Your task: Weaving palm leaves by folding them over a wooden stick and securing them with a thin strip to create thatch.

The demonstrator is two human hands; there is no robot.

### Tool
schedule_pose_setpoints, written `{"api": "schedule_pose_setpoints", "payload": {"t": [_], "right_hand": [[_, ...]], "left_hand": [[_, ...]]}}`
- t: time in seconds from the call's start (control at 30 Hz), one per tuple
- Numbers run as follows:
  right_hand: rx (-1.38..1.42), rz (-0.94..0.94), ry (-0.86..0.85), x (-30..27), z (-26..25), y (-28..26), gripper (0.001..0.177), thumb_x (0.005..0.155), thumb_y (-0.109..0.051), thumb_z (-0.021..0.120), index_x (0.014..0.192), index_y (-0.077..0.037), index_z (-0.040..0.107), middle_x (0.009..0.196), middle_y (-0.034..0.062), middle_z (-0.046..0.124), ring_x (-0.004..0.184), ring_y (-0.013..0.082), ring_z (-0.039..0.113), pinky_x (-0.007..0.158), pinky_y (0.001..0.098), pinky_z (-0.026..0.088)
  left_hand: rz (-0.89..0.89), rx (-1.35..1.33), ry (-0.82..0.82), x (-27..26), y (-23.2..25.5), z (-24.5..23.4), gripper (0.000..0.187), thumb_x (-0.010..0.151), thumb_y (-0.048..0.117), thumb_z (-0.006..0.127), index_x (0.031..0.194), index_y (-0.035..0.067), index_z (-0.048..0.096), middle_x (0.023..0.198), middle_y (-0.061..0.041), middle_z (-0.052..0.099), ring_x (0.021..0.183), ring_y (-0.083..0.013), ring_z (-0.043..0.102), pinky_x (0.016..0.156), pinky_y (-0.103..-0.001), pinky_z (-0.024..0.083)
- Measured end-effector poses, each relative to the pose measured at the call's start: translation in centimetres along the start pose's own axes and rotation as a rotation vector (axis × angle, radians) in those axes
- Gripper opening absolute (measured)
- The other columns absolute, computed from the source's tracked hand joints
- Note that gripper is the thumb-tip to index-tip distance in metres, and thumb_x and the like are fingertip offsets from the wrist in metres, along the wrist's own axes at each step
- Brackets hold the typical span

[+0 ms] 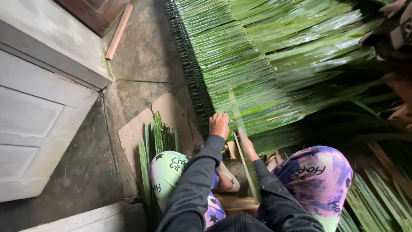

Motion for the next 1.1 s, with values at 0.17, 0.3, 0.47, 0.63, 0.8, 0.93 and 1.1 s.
{"api": "schedule_pose_setpoints", "payload": {"t": [0.17,0.3,0.47,0.63,0.8,0.93,1.1], "right_hand": [[0.085,0.001,0.013,11.4,-2.9,4.3,0.114,0.082,-0.074,0.076,0.161,-0.008,0.028,0.157,0.0262,0.036,0.135,0.0401,0.05,0.104,0.0592,0.047],[0.144,0.02,0.005,0.9,0.9,-1.3,0.108,0.081,-0.065,0.08,0.157,-0.003,0.034,0.152,0.0216,0.042,0.131,0.0361,0.054,0.101,0.0551,0.051],[0.264,0.031,-0.041,6.0,-0.8,0.1,0.105,0.08,-0.072,0.077,0.157,-0.014,0.038,0.157,0.0151,0.038,0.14,0.0372,0.045,0.114,0.0578,0.039],[0.375,-0.121,0.074,1.2,1.6,-1.8,0.073,0.083,-0.045,0.086,0.134,-0.001,0.058,0.13,0.0209,0.062,0.119,0.0366,0.063,0.1,0.0565,0.052],[0.171,-0.213,0.099,8.3,-1.8,1.2,0.056,0.077,-0.039,0.094,0.109,0.002,0.075,0.105,0.0167,0.074,0.096,0.0267,0.07,0.089,0.0444,0.056],[-0.083,-0.274,0.157,0.8,1.1,-2.2,0.072,0.081,-0.055,0.085,0.119,0.005,0.072,0.12,0.0205,0.07,0.117,0.0262,0.061,0.104,0.0445,0.045],[-0.184,-0.309,0.241,3.4,0.9,-1.8,0.08,0.077,-0.059,0.087,0.117,0.009,0.072,0.123,0.0256,0.069,0.12,0.031,0.064,0.098,0.0445,0.051]], "left_hand": [[0.101,0.007,0.147,-0.3,-0.2,-0.4,0.017,0.078,0.011,0.07,0.085,0.018,0.056,0.085,-0.003,0.057,0.089,-0.0278,0.062,0.074,-0.042,0.051],[0.151,0.026,0.174,-0.8,0.2,0.3,0.018,0.077,0.011,0.071,0.085,0.018,0.057,0.087,-0.004,0.057,0.088,-0.0282,0.061,0.074,-0.042,0.051],[-0.036,-0.26,0.002,-1.5,-1.4,0.0,0.033,0.081,0.028,0.08,0.108,0.016,0.065,0.104,-0.005,0.057,0.094,-0.0331,0.066,0.08,-0.046,0.057],[0.051,-0.211,0.096,-5.3,1.3,-6.6,0.046,0.081,0.021,0.079,0.124,0.015,0.063,0.109,-0.009,0.056,0.093,-0.0342,0.065,0.08,-0.048,0.057],[0.492,-0.296,0.417,-10.0,8.3,-17.1,0.008,0.096,0.007,0.066,0.1,0.013,0.069,0.1,-0.012,0.058,0.087,-0.035,0.062,0.082,-0.043,0.049],[0.598,-0.2,0.606,-10.5,8.9,-16.4,0.006,0.1,0.01,0.064,0.097,0.009,0.07,0.113,-0.016,0.069,0.107,-0.0338,0.069,0.099,-0.046,0.055],[0.648,-0.265,0.659,-11.9,9.9,-16.2,0.018,0.102,0.007,0.058,0.086,0.002,0.065,0.099,-0.019,0.066,0.102,-0.0388,0.068,0.094,-0.053,0.056]]}}
Point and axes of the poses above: each hand's wrist, its own x-axis towards the middle knuckle, its own z-axis out of the palm, y = z × x, the point moved 1 cm from there along x, towards the middle knuckle
